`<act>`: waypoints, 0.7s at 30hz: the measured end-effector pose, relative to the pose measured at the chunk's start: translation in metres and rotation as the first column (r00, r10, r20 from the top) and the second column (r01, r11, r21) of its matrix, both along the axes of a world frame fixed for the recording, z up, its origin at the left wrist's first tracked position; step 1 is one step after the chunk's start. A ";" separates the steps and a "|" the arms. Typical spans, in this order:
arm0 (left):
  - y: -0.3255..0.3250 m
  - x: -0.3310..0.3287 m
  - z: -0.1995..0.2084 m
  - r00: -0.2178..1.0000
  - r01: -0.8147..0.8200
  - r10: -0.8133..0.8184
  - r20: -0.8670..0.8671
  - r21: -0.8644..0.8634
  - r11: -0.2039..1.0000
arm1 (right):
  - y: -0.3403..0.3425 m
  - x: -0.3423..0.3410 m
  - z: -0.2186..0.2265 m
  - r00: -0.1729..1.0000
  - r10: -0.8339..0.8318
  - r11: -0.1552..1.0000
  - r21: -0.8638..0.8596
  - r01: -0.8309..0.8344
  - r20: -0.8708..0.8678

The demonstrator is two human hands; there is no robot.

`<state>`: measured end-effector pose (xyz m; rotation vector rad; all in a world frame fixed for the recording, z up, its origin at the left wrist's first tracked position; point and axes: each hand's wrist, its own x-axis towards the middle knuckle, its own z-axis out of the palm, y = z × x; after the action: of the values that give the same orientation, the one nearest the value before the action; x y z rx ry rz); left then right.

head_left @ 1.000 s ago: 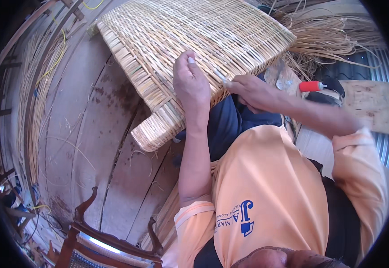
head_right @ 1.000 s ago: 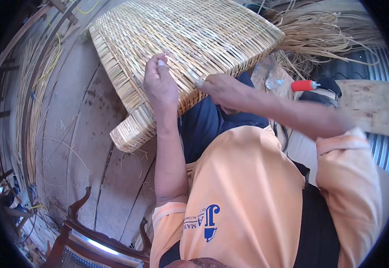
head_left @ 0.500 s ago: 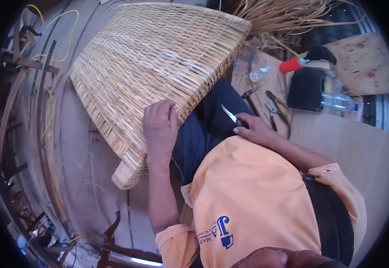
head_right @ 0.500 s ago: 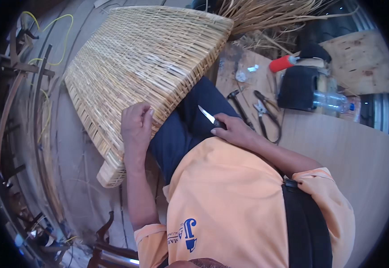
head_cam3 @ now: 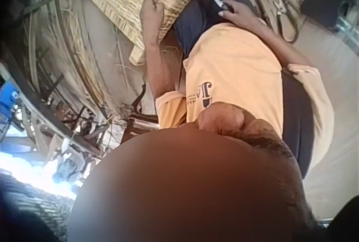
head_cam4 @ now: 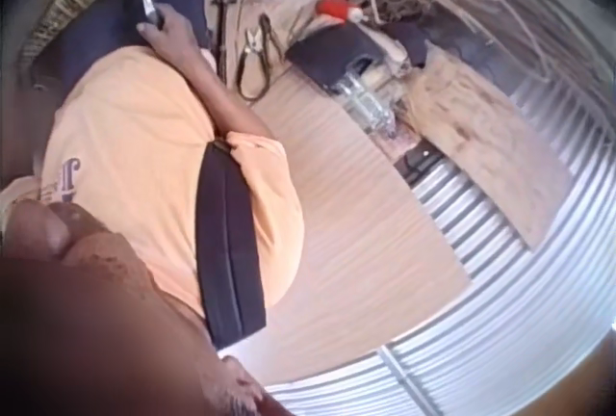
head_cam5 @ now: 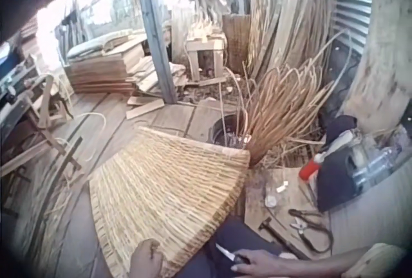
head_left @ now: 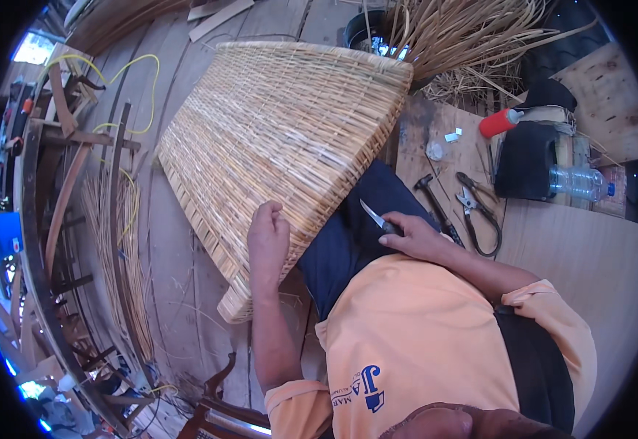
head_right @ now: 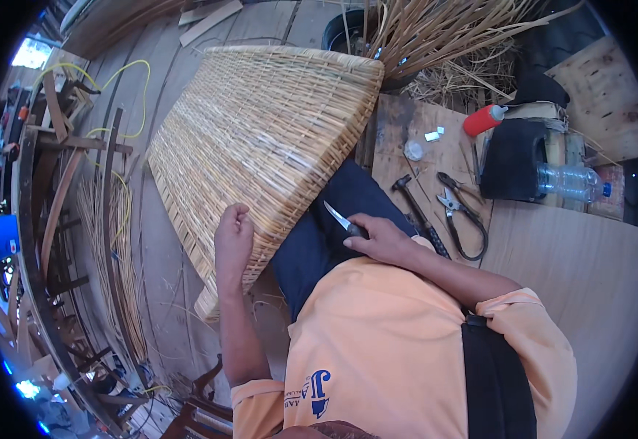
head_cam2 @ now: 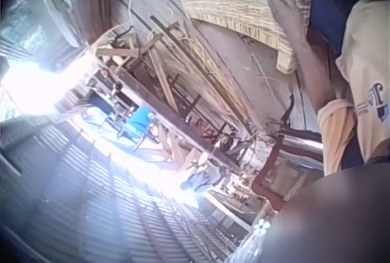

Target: The recorder is weaving and securing a rattan panel onto a chair frame using a hammer, nails, and a utility knife.

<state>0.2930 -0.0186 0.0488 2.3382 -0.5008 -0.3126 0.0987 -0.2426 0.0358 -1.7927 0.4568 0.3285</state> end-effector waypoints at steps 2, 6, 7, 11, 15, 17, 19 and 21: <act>0.001 0.010 -0.003 0.953 0.030 -0.038 -0.300 -0.031 0.999 | -0.001 -0.002 -0.005 1.000 -0.020 1.000 -0.006 0.020 0.008; -0.007 0.018 0.008 0.964 0.059 -0.061 -0.257 -0.015 0.998 | -0.005 -0.001 -0.003 1.000 -0.020 1.000 0.006 0.020 -0.019; -0.011 0.017 0.017 0.928 -0.040 0.048 -0.370 0.028 0.999 | -0.006 0.000 -0.003 1.000 -0.016 1.000 0.009 0.017 -0.025; -0.002 0.008 0.017 0.973 -0.069 0.065 -0.222 -0.013 0.998 | -0.009 -0.003 0.001 0.999 -0.005 1.000 0.013 0.006 -0.047; 0.020 -0.002 0.012 0.924 -0.206 0.137 -0.358 -0.164 0.965 | -0.010 -0.001 0.005 0.998 0.035 0.999 0.024 -0.034 -0.053; 0.004 -0.011 0.031 0.924 -0.177 0.124 -0.363 -0.116 0.977 | -0.007 0.007 0.016 0.980 0.139 0.990 -0.015 -0.143 -0.141; 0.008 -0.010 0.020 0.978 -0.064 0.046 -0.201 -0.086 0.994 | 0.004 0.016 0.019 0.981 0.166 0.986 0.004 -0.166 -0.101; 0.013 0.006 0.019 0.864 -0.162 0.033 -0.503 -0.216 0.963 | 0.017 0.028 0.023 0.996 -0.019 0.834 0.549 0.064 -0.087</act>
<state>0.2995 -0.0055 0.0674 1.9260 -0.1530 -0.7338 0.1272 -0.2253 0.0584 -1.2034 0.4036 0.4509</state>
